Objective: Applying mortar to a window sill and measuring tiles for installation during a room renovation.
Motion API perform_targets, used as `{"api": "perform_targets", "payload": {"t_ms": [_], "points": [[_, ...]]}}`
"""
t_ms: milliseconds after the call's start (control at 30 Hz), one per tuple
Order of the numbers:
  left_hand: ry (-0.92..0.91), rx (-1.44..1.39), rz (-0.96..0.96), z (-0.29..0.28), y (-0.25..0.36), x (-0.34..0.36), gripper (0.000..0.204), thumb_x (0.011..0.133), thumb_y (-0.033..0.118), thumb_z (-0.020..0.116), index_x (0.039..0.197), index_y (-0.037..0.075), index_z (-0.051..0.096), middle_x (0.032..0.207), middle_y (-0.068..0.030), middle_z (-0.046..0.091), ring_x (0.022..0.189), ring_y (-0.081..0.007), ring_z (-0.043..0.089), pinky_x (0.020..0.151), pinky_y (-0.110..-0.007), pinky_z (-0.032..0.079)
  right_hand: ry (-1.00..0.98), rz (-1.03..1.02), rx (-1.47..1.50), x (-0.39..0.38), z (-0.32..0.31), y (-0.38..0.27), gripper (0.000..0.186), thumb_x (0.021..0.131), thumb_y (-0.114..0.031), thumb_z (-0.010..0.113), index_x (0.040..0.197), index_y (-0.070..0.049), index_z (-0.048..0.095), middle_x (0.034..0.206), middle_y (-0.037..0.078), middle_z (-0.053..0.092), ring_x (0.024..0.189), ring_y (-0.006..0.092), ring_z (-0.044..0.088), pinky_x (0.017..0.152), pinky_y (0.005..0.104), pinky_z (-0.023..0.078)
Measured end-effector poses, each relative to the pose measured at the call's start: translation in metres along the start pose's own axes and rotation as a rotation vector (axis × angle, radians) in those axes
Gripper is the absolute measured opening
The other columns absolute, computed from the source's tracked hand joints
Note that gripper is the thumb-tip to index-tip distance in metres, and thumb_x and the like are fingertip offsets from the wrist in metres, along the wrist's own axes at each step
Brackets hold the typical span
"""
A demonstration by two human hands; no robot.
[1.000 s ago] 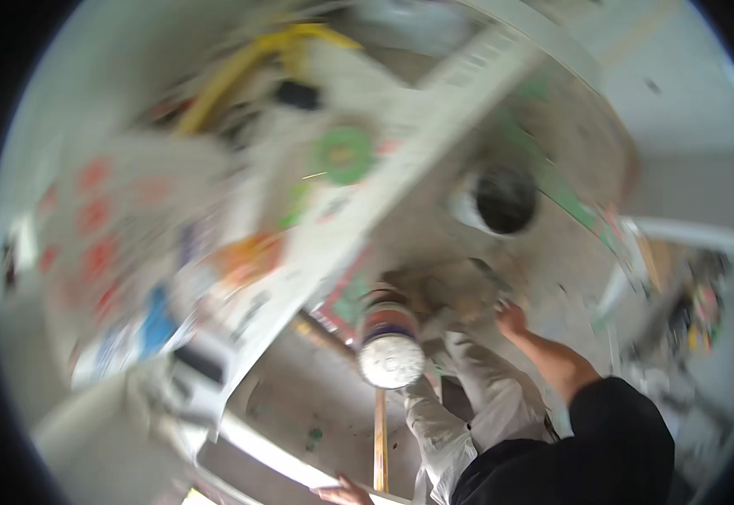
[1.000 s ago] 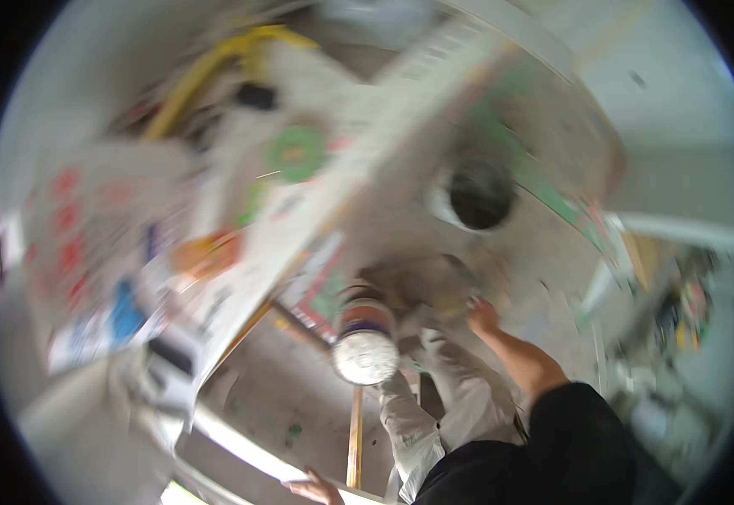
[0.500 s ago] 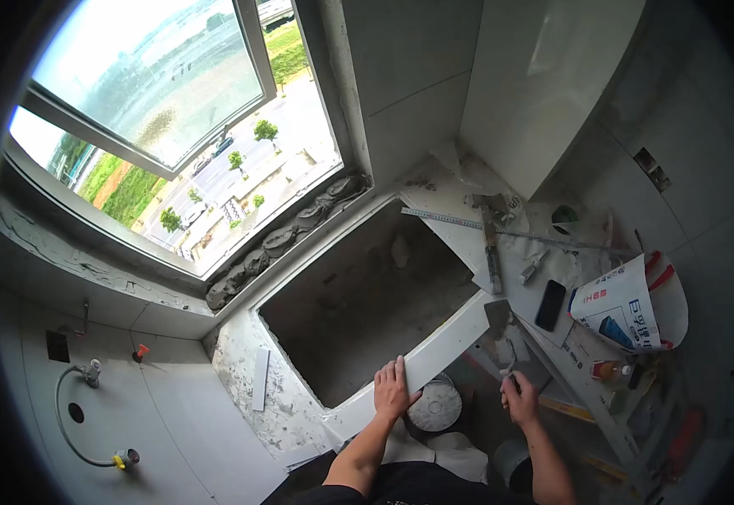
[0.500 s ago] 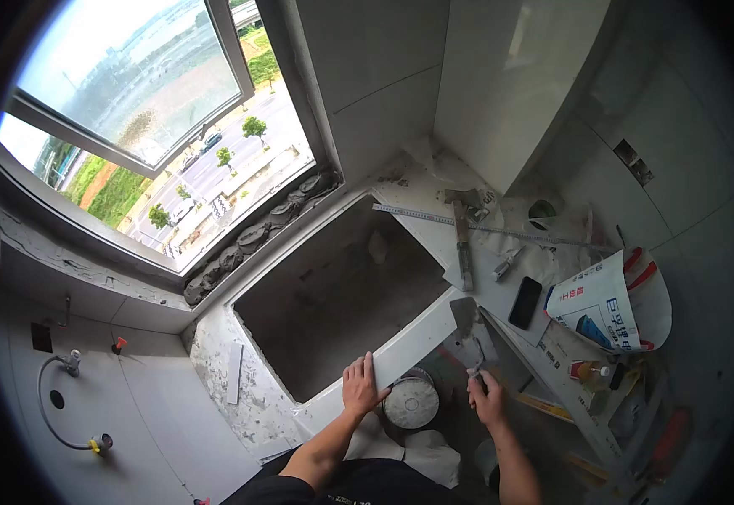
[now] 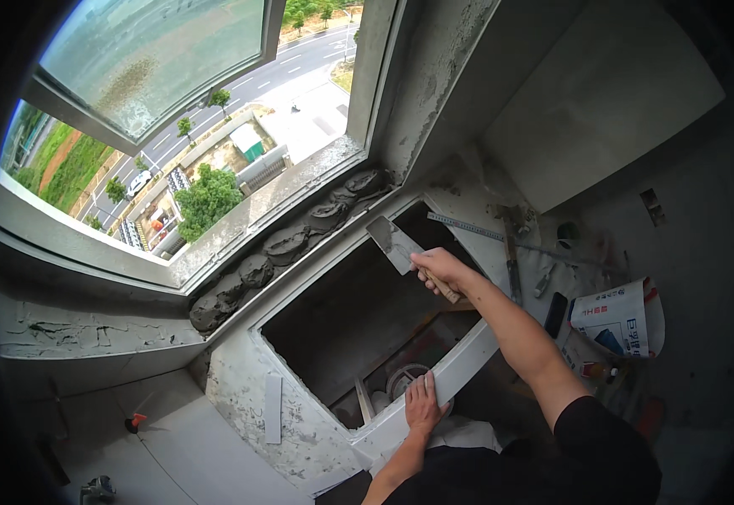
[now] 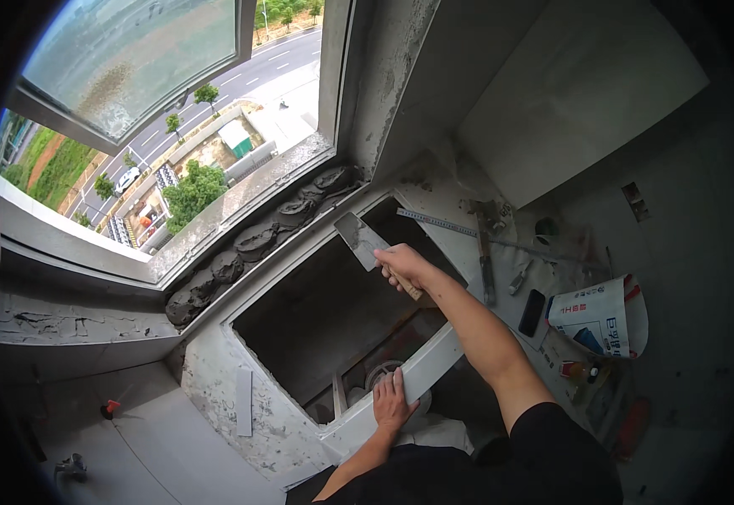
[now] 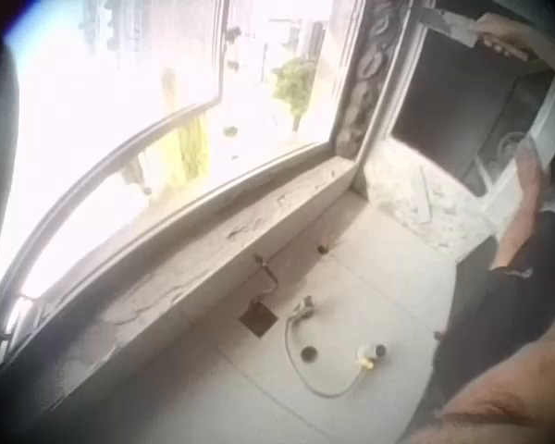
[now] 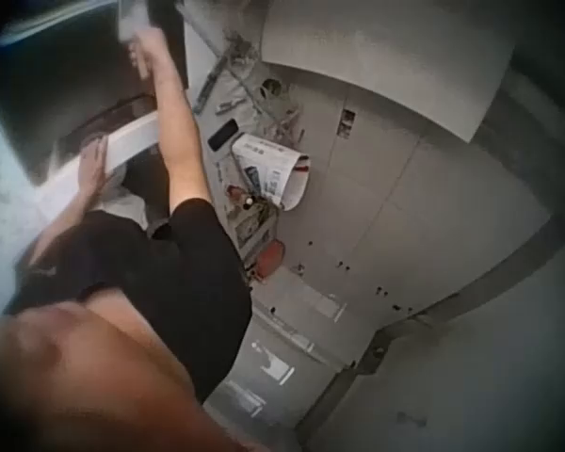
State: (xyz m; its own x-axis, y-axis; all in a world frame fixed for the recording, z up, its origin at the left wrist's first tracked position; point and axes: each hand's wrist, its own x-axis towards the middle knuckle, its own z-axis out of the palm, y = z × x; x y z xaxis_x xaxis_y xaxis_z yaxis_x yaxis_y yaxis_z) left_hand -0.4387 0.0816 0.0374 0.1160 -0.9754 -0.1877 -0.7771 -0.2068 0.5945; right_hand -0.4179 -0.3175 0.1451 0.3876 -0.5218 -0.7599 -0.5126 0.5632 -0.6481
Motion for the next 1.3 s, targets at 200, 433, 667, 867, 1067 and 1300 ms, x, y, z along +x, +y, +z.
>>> {"api": "perform_targets", "payload": {"t_ms": [200, 433, 667, 867, 1067, 1300], "points": [[-0.04, -0.03, -0.005, 0.004, -0.007, -0.002, 0.125, 0.076, 0.052, 0.097, 0.174, 0.003, 0.036, 0.161, -0.0201, 0.054, 0.151, -0.0378, 0.051, 0.129, -0.051, 0.036, 0.019, 0.03, -0.049, 0.007, 0.003, -0.03, 0.044, 0.114, -0.05, 0.065, 0.114, -0.006, 0.069, 0.078, 0.001, 0.063, 0.056, 0.0116, 0.06, 0.047, 0.0317, 0.049], [-0.051, -0.029, -0.019, 0.007, -0.011, 0.002, 0.124, 0.077, 0.052, 0.096, 0.174, 0.004, 0.035, 0.162, -0.02, 0.054, 0.152, -0.0377, 0.05, 0.13, -0.051, 0.034, 0.153, -0.183, -0.325, -0.044, 0.005, -0.061, 0.04, 0.115, -0.045, 0.064, 0.111, -0.005, 0.068, 0.08, 0.005, 0.066, 0.063, 0.0195, 0.067, 0.054, 0.0389, 0.053], [-0.064, -0.051, -0.026, 0.007, -0.007, 0.002, 0.124, 0.078, 0.051, 0.096, 0.174, 0.004, 0.035, 0.161, -0.0206, 0.054, 0.152, -0.0379, 0.05, 0.13, -0.051, 0.034, 0.532, -0.727, -1.392, -0.032, 0.028, -0.054, 0.031, 0.106, -0.033, 0.073, 0.115, -0.005, 0.067, 0.11, 0.016, 0.073, 0.099, 0.0367, 0.076, 0.08, 0.0501, 0.062], [-0.041, -0.056, -0.015, 0.008, -0.008, 0.003, 0.124, 0.077, 0.051, 0.096, 0.174, 0.004, 0.035, 0.16, -0.0213, 0.055, 0.152, -0.0385, 0.05, 0.129, -0.052, 0.035, 0.524, -0.778, -1.664, -0.013, 0.01, -0.068, 0.024, 0.103, -0.026, 0.074, 0.116, -0.006, 0.07, 0.109, 0.014, 0.073, 0.098, 0.0332, 0.076, 0.082, 0.047, 0.064], [-0.037, -0.048, -0.018, 0.006, -0.009, 0.003, 0.124, 0.077, 0.051, 0.096, 0.174, 0.003, 0.036, 0.161, -0.0222, 0.055, 0.15, -0.0394, 0.051, 0.129, -0.053, 0.036, 0.684, -0.581, -1.348, -0.021, 0.001, -0.084, 0.027, 0.103, -0.03, 0.076, 0.106, -0.004, 0.072, 0.113, 0.018, 0.076, 0.106, 0.0396, 0.076, 0.086, 0.0525, 0.062], [-0.034, -0.056, -0.031, 0.01, -0.008, 0.003, 0.124, 0.076, 0.051, 0.097, 0.173, 0.003, 0.036, 0.161, -0.0218, 0.055, 0.15, -0.0394, 0.051, 0.129, -0.053, 0.036, 0.211, -0.339, -0.597, -0.01, 0.046, -0.133, 0.047, 0.112, -0.038, 0.063, 0.09, 0.003, 0.064, 0.077, 0.011, 0.068, 0.047, 0.0198, 0.064, 0.041, 0.0392, 0.052]]}}
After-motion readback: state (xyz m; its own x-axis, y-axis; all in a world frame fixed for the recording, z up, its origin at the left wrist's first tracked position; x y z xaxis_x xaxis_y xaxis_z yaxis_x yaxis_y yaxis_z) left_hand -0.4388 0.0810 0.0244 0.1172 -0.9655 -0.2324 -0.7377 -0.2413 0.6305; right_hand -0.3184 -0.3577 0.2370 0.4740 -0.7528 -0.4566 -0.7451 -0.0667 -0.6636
